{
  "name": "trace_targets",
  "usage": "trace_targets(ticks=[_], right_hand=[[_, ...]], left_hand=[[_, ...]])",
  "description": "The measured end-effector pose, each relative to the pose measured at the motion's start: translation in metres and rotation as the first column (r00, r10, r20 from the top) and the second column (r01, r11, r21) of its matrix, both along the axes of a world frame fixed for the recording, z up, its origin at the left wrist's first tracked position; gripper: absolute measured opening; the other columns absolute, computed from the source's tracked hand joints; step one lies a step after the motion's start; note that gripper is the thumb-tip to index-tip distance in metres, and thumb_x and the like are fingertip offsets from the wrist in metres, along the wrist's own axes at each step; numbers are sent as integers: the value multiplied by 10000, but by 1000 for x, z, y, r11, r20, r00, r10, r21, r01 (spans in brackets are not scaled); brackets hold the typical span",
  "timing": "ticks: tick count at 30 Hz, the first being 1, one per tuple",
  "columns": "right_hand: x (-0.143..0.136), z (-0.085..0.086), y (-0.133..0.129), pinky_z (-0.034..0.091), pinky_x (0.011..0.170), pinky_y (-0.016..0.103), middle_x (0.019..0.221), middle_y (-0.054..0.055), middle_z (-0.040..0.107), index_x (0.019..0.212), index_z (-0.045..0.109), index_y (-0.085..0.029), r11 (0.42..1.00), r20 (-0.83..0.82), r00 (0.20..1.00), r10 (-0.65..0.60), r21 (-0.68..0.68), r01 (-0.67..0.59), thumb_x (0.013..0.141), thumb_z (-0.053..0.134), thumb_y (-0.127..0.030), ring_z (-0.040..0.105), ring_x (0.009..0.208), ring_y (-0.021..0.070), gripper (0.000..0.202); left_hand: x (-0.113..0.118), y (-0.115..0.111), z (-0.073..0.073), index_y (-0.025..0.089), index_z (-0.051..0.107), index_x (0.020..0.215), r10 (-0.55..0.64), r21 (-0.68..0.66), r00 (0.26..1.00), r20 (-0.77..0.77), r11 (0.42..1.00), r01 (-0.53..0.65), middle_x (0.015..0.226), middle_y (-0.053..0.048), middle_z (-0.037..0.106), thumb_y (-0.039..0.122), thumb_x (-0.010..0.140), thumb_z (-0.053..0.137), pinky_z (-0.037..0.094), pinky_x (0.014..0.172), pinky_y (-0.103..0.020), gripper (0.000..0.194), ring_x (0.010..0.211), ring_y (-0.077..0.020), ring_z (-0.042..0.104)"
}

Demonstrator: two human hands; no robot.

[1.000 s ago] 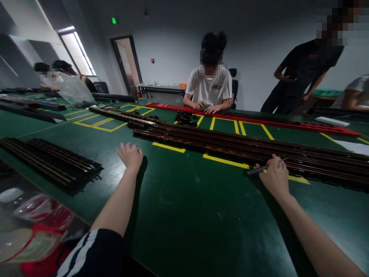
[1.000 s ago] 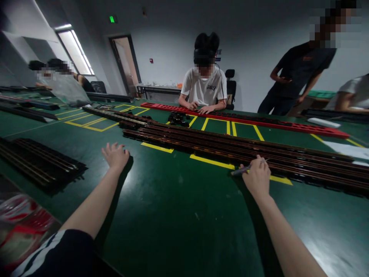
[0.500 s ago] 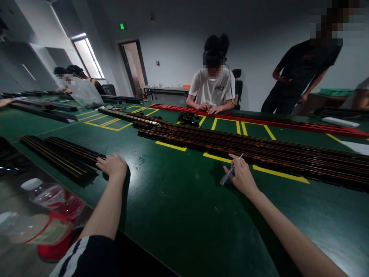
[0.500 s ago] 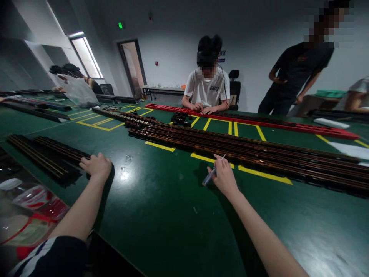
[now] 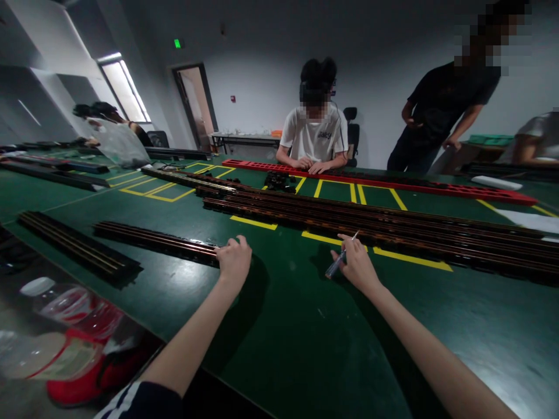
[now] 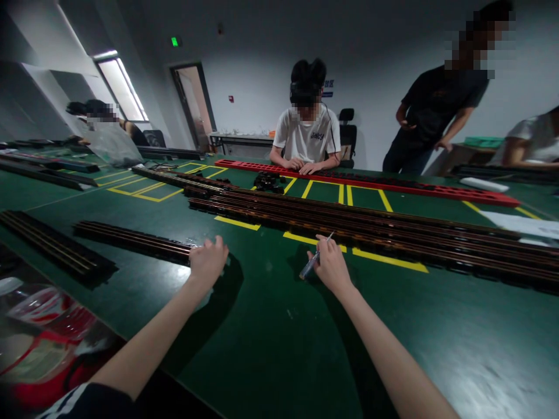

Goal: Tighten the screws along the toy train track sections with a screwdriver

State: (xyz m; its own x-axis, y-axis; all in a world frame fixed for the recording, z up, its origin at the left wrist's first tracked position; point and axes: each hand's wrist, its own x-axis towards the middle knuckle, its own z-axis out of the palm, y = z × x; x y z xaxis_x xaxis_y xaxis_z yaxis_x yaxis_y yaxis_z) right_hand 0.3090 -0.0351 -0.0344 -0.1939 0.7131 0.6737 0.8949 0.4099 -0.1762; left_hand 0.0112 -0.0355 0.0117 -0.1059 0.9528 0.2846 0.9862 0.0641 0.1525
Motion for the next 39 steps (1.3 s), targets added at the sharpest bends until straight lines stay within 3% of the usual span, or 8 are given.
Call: trace_targets(ticks=[4,8,12,15,22,32,36,39], right_hand=[[-2,1,-4,510,749,457,949,137,593,1051,495,-182,1000,4,1000,-1,-2,1,928,418,-339,583,874,285,214],[-5,3,-8,503,743,441,850,103,572,1125,474,-156,1000,10,1000,12,10,-12,924,432,-307,578,810,270,254],[-7,4,-10,500,752,430,834,87,571,1062,479,-170,999,2,1000,26,25,-26,933,435,-308,583,788,254,194],[-11,4,-13,496,768,427,871,101,597,935,473,-193,999,-1,1000,23,43,-23,939,437,-316,589,812,249,129],[-28,6,-29,476,761,403,893,98,648,857,460,-208,997,-7,1000,11,71,-11,933,464,-305,606,796,228,123],[-61,22,-77,407,878,428,1080,128,671,854,494,-205,972,-28,992,-125,197,128,903,436,-181,594,1017,260,80],[-61,14,-82,437,869,449,1022,157,668,969,484,-179,973,-17,979,-204,102,205,890,391,-130,614,992,278,132],[-53,6,-77,477,786,424,858,114,663,941,453,-192,979,0,979,-205,25,204,900,380,-150,642,854,267,93]], left_hand=[[11,-21,9,194,635,1049,-49,97,996,-69,994,55,872,-116,671,349,922,331,445,663,-331,364,705,-244,646],[-25,-7,6,212,659,983,-138,236,990,-33,961,142,977,-92,683,274,908,334,444,773,-330,339,857,-239,637],[-69,19,-13,190,684,900,-221,105,962,-159,965,239,1000,-118,681,215,862,354,408,901,-402,333,977,-282,602],[-74,26,-21,182,683,940,-206,30,938,-279,974,222,1005,-129,674,201,877,326,408,882,-432,363,928,-300,604],[-18,14,-10,148,666,943,-198,-9,921,-335,978,207,975,-170,653,229,907,323,427,809,-445,354,924,-338,593],[102,-20,-22,171,632,1066,-519,129,855,26,849,512,1065,-163,643,309,943,322,441,832,-425,362,991,-294,594],[117,-17,-19,179,571,1141,-579,200,712,398,812,549,1169,-134,608,149,907,302,463,896,-375,358,1059,-219,596],[105,0,-12,190,599,1064,-608,270,645,462,790,551,1110,-102,633,78,844,328,458,938,-351,366,1063,-194,595]])
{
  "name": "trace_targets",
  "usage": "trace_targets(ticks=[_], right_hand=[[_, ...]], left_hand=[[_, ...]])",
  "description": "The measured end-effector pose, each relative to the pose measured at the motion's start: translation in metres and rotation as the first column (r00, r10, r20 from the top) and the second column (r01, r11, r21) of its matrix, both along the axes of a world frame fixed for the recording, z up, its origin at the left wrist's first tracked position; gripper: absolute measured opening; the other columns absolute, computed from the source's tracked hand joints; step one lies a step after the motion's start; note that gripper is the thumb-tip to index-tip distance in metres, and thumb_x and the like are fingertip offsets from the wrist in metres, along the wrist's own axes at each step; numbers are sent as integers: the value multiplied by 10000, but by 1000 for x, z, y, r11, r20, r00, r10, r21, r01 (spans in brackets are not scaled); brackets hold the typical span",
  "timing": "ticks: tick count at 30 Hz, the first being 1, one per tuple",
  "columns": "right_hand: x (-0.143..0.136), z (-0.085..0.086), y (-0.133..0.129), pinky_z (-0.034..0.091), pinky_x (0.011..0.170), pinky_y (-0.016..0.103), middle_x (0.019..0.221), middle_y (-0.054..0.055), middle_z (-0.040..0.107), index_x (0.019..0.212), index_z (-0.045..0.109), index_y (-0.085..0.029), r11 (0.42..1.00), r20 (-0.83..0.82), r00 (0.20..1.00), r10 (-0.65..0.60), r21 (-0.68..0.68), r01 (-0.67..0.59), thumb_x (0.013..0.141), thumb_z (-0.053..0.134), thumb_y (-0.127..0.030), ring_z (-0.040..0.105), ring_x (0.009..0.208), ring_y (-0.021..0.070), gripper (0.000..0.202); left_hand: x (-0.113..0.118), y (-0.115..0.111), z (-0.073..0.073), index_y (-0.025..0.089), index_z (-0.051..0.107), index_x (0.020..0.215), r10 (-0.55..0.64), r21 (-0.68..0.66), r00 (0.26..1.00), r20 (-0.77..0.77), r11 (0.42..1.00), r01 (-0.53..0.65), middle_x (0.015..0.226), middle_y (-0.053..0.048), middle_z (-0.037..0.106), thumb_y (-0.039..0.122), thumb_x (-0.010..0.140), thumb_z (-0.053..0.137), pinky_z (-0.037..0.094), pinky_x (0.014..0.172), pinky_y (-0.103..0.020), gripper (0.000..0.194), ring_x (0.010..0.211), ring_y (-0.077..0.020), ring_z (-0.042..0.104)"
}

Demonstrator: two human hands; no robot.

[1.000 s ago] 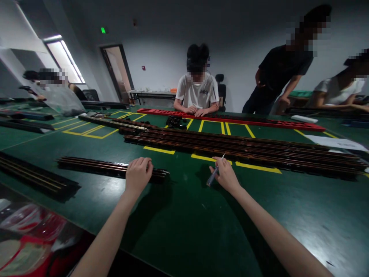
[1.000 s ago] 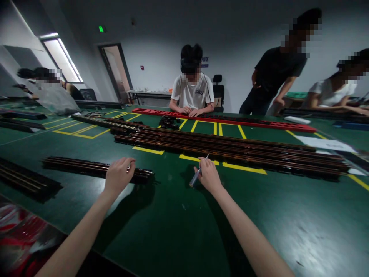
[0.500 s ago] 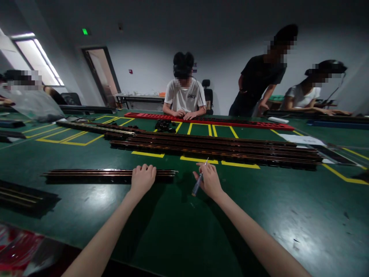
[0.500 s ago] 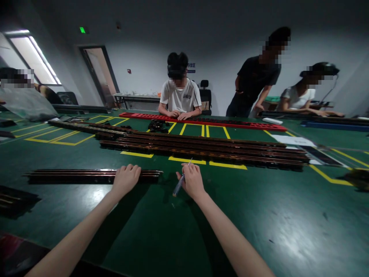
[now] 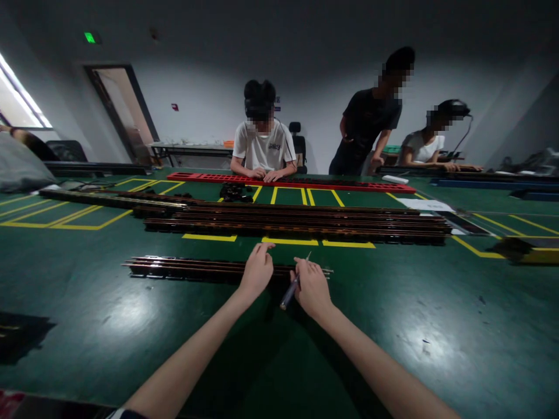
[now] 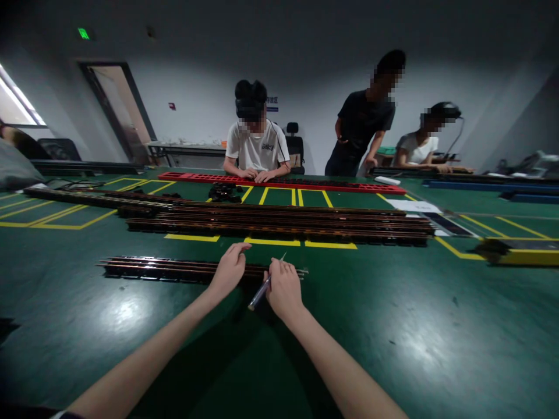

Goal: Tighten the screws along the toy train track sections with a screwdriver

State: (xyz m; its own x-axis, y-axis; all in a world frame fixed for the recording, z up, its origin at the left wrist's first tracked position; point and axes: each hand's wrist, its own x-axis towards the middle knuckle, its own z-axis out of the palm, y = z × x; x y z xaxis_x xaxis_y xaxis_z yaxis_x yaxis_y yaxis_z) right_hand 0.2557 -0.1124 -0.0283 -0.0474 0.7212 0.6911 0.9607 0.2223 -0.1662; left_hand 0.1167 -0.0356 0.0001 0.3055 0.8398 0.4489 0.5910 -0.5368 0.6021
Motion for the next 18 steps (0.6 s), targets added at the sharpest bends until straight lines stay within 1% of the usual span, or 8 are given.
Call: trace_targets(ticks=[2,4,6,9,12,15,18], right_hand=[[6,-2,4,485,742,400,798,84,649,874,419,-212,999,5,1000,12,-42,-11,911,398,-188,642,774,249,49],[12,-2,7,485,729,384,795,72,644,832,384,-226,998,7,1000,24,-63,-24,918,412,-212,639,747,234,92],[17,-1,9,483,733,378,798,67,641,819,363,-232,997,5,999,41,-62,-40,918,417,-214,636,750,227,114],[23,0,12,476,744,382,792,67,634,812,355,-234,996,4,998,61,-58,-61,912,421,-212,624,757,228,122],[29,0,14,468,729,378,776,67,624,805,356,-234,995,-9,998,61,-77,-61,922,421,-227,606,724,225,134],[37,1,16,457,689,364,758,63,615,793,357,-236,995,-17,999,44,-87,-45,934,410,-251,584,680,217,151],[46,1,19,438,666,351,716,58,592,782,360,-237,998,15,1000,-3,-67,4,935,406,-279,570,672,225,165]], left_hand=[[-16,14,4,187,621,991,19,55,998,-58,998,-16,1040,-88,664,92,818,376,457,936,-375,314,1031,-214,601],[-34,27,6,183,637,934,66,127,987,-148,991,-47,993,-84,689,124,837,377,457,912,-392,283,977,-228,621],[-51,35,6,186,650,896,127,174,965,-229,981,-88,956,-82,708,164,852,375,466,862,-379,280,922,-235,644],[-73,41,3,187,667,880,199,233,928,-314,964,-128,937,-84,723,191,853,367,474,788,-342,301,858,-231,663],[-88,40,2,179,678,877,224,296,892,-393,949,-108,923,-89,726,211,853,361,467,748,-329,320,803,-227,665],[-98,39,2,180,681,831,230,285,851,-473,953,-99,878,-88,720,239,849,374,461,712,-319,313,764,-221,660],[-102,38,3,188,677,810,228,223,803,-551,967,-122,853,-82,709,262,860,371,460,695,-315,318,766,-221,655]])
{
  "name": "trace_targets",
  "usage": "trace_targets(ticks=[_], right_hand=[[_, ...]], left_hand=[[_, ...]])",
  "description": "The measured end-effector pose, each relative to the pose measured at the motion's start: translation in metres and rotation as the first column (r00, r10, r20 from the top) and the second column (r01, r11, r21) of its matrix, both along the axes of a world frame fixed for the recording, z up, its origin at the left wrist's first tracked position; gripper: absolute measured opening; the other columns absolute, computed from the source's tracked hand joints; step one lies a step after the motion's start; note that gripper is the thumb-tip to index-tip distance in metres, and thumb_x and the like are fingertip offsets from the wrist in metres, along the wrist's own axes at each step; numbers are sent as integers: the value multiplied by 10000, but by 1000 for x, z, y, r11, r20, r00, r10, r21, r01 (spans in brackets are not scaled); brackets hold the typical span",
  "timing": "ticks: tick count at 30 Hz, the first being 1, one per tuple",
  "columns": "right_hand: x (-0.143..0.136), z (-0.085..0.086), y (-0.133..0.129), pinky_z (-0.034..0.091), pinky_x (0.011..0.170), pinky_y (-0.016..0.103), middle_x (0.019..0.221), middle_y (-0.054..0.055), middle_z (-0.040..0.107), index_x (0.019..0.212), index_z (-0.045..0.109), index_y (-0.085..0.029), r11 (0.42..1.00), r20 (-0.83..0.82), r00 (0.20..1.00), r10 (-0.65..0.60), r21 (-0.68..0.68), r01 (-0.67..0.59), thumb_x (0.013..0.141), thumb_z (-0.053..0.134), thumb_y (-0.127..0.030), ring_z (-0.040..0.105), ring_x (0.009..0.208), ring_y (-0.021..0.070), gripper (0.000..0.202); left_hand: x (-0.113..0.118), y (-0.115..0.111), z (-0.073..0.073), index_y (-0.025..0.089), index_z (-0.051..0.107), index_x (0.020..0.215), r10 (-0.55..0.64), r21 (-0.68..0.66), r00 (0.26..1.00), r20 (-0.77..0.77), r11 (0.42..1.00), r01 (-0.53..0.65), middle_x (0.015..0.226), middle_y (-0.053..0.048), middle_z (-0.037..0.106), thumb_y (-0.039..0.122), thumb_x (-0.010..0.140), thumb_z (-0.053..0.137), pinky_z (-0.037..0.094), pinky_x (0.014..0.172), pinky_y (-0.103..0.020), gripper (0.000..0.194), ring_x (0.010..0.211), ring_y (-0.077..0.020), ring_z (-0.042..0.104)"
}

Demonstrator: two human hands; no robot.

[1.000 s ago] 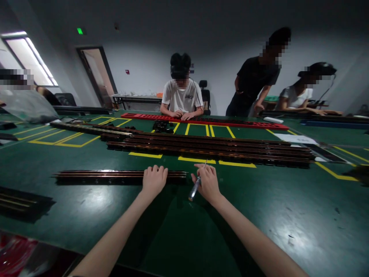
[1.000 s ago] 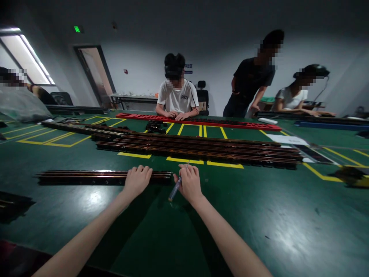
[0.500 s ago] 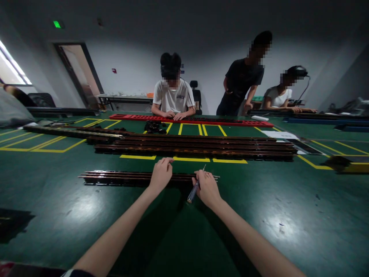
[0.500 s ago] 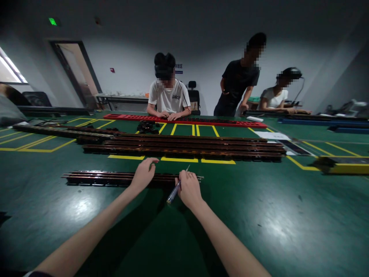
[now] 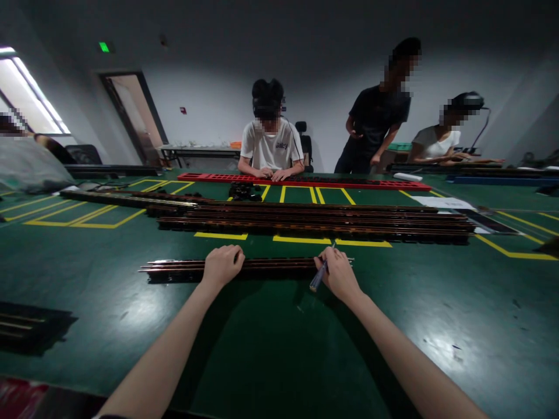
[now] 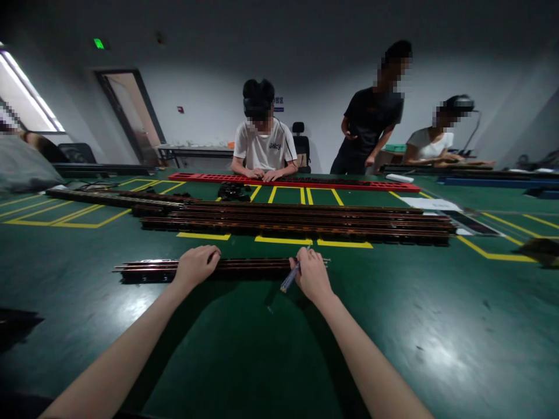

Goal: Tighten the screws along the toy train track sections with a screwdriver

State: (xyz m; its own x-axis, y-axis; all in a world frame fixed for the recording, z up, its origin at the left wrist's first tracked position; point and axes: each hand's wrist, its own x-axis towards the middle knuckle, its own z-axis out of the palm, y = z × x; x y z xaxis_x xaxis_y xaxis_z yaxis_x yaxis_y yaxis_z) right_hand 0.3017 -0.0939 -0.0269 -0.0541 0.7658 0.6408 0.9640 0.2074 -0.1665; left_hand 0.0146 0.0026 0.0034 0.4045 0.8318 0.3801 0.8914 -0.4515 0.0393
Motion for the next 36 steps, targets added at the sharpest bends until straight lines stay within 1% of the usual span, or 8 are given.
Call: trace_targets(ticks=[6,13,18,23,25,27,31,36], right_hand=[[23,4,1,387,643,332,665,52,559,764,379,-229,996,134,988,-72,58,65,958,337,-324,539,615,214,220],[49,6,-3,347,655,322,670,69,582,775,412,-210,981,172,966,-195,36,191,948,338,-319,555,637,223,218],[34,5,-7,346,694,346,691,86,591,779,446,-203,952,133,945,-299,113,285,937,374,-317,548,721,258,208],[-12,5,-5,384,751,348,745,71,606,855,498,-179,991,132,990,-52,129,35,949,384,-274,556,739,231,176],[-27,5,-3,398,756,343,793,89,629,914,522,-160,990,191,979,78,101,-99,966,358,-291,575,770,230,216],[-35,3,-2,406,739,337,822,106,643,966,535,-138,985,239,959,153,47,-169,978,343,-325,590,784,230,269],[-34,2,-2,390,635,305,744,79,624,947,548,-132,993,212,970,119,-39,-114,971,364,-431,579,658,197,351],[-31,4,-2,379,612,292,729,75,611,849,541,-144,997,209,975,71,-57,-61,965,332,-494,554,619,179,424]], left_hand=[[5,-1,1,173,678,822,-72,-67,990,-117,996,64,840,-92,681,291,921,306,455,688,-304,402,801,-211,638],[2,0,-1,147,670,832,-133,-3,983,-123,991,134,843,-97,679,312,952,268,440,756,-354,451,811,-220,623],[4,3,-7,146,658,778,-148,31,983,-111,988,152,786,-92,667,285,942,279,434,668,-318,435,736,-198,606],[9,2,-11,145,648,741,-212,60,975,-72,974,217,748,-80,652,274,936,290,424,621,-291,427,684,-172,576],[14,0,-12,141,646,742,-248,66,967,-59,965,252,739,-76,647,271,939,288,424,615,-285,429,668,-162,564],[19,-3,-13,133,646,751,-264,66,963,-53,961,267,735,-74,644,264,946,279,426,614,-280,436,656,-155,558],[26,-8,-14,124,648,763,-270,85,962,-49,958,273,733,-76,642,257,957,265,429,626,-279,450,668,-155,564],[24,-8,-13,135,649,784,-301,69,954,-13,951,301,747,-67,646,281,968,271,427,617,-259,445,662,-139,563]])
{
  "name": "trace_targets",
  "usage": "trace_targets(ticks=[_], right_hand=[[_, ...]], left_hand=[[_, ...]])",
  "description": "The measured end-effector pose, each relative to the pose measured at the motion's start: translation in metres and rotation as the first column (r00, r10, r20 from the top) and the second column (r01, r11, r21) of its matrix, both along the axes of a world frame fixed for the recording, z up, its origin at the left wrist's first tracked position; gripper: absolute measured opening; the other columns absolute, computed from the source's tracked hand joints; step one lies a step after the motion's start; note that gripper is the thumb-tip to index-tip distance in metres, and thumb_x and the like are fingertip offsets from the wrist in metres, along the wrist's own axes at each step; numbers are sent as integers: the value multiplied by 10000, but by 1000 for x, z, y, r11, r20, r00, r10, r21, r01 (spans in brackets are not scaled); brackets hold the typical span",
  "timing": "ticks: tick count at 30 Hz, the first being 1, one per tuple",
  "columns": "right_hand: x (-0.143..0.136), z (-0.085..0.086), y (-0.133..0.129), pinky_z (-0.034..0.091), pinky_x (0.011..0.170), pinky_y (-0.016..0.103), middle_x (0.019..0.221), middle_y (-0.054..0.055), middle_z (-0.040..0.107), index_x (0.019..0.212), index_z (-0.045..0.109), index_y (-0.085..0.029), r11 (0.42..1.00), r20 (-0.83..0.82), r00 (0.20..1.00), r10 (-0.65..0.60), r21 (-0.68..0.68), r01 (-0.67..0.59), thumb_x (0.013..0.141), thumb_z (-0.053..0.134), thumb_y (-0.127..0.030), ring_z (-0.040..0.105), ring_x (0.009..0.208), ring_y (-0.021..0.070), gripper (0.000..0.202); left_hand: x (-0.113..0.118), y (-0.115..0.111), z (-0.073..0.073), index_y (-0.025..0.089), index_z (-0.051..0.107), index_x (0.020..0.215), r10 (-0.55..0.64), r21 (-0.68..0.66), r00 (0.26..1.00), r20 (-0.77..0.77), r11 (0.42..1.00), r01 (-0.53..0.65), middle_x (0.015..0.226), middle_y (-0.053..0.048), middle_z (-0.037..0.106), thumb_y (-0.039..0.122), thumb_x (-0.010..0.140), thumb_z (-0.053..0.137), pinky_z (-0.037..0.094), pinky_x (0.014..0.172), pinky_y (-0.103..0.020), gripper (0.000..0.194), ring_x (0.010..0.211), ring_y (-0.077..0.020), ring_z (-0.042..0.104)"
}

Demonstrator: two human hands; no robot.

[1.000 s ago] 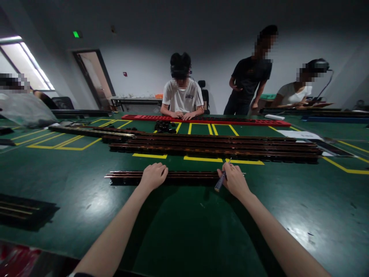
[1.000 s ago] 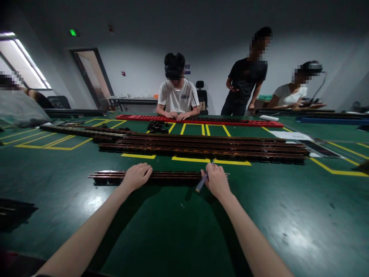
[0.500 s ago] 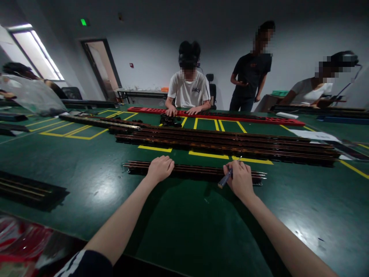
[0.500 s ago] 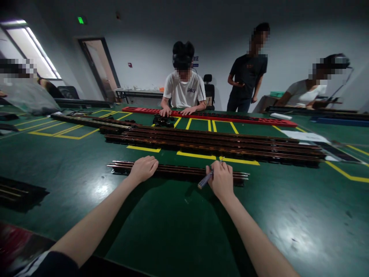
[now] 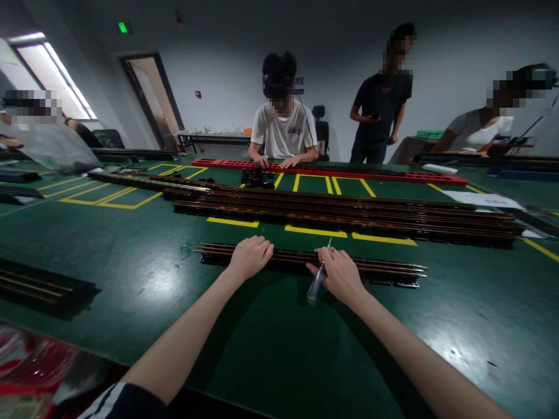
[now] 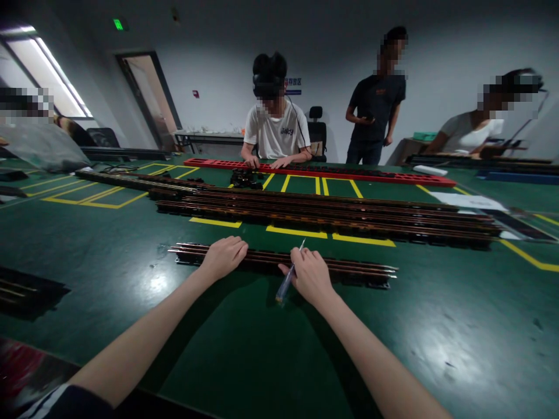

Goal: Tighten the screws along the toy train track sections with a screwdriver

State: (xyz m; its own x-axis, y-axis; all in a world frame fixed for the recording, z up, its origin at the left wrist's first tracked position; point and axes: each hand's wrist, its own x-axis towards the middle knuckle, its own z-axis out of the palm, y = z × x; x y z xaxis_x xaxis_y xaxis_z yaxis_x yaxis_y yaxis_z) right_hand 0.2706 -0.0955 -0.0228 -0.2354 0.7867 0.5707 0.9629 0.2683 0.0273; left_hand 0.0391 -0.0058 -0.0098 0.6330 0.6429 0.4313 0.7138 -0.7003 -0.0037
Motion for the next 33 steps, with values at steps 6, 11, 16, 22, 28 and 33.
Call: trace_targets(ticks=[6,11,16,22,28,33], right_hand=[[3,4,2,378,619,298,748,91,622,869,539,-140,1000,73,997,16,-21,-15,973,346,-433,555,654,196,367],[7,7,3,395,648,305,786,93,630,883,528,-152,997,95,995,36,-77,-29,963,398,-338,570,701,206,241],[7,7,0,414,664,309,814,99,634,892,525,-148,991,86,996,36,-132,-24,945,437,-284,580,718,207,170],[23,10,-9,431,687,337,820,107,638,917,524,-154,987,81,995,56,-153,-43,933,436,-265,586,747,226,143],[50,17,-15,440,664,331,789,69,627,845,497,-204,966,1,998,67,-250,-65,908,463,-252,583,715,212,86],[61,25,-18,445,672,322,806,68,637,826,505,-205,938,-19,1000,-5,-346,-2,884,504,-229,606,732,213,62]], left_hand=[[-7,4,2,149,646,826,15,14,998,-54,1000,-15,817,-61,664,267,962,317,435,657,-266,375,736,-154,590],[-13,7,4,154,649,809,51,16,997,-50,999,-50,817,-62,669,280,955,338,432,647,-269,366,737,-163,596],[-16,9,5,151,655,806,64,5,996,-56,998,-64,781,-62,666,296,954,330,433,631,-277,385,713,-167,599],[-10,3,4,147,669,893,-31,-50,999,-18,998,30,874,-68,688,285,965,308,445,685,-276,393,757,-153,606],[-14,5,4,153,670,886,-37,-32,999,-3,999,37,887,-81,690,286,963,315,436,724,-301,388,803,-175,607],[-17,8,6,148,668,869,58,-76,998,-31,995,-60,846,-82,683,305,966,318,439,697,-294,396,775,-178,617]])
